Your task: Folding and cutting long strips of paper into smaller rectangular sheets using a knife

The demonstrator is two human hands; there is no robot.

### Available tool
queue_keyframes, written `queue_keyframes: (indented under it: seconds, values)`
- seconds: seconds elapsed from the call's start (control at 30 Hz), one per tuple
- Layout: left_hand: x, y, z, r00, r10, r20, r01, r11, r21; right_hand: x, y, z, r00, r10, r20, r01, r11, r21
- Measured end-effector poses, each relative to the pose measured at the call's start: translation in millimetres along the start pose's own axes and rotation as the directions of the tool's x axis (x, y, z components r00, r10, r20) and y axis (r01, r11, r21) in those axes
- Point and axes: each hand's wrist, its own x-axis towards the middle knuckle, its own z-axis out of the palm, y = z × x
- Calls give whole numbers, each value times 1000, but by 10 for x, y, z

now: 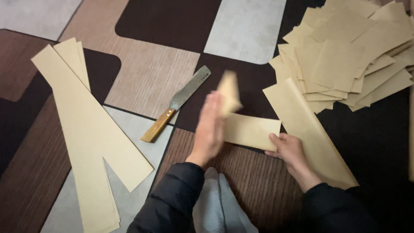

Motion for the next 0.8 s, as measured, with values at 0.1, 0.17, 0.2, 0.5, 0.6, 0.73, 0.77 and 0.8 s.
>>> queue_keyframes:
  seconds: [0.1, 0.17, 0.2, 0.5, 0.6, 0.73, 0.77, 0.8]
  values:
    - [-86, 150, 70, 888, 191, 418, -275, 950, 150, 124, 91, -35, 1000, -5, 1, 5, 1000, -28]
    - [-239, 59, 235, 753, 234, 615, -459, 857, 234, -21, -115, 71, 995, 97, 30, -96, 994, -48]
    - [-294, 15, 273, 753, 236, 615, -455, 861, 228, -43, -153, 74, 995, 99, 23, -98, 994, -51]
    - [-542, -208, 428, 673, 254, 695, -509, 840, 186, -242, -459, 151, 987, 160, 30, -161, 987, 28]
    - [-554, -188, 468, 683, 262, 682, -503, 846, 178, -103, -293, 96, 995, 99, 18, -98, 992, -74]
    - [-495, -84, 424, 668, 259, 698, -494, 856, 154, 93, -67, 11, 998, 60, 21, -58, 994, -91]
    - [-477, -69, 410, 668, 260, 697, -482, 865, 139, 115, -46, -8, 998, 64, 29, -61, 993, -101]
    - [-398, -49, 299, 668, 259, 698, -481, 866, 138, 142, -10, -37, 997, 66, 28, -63, 993, -101]
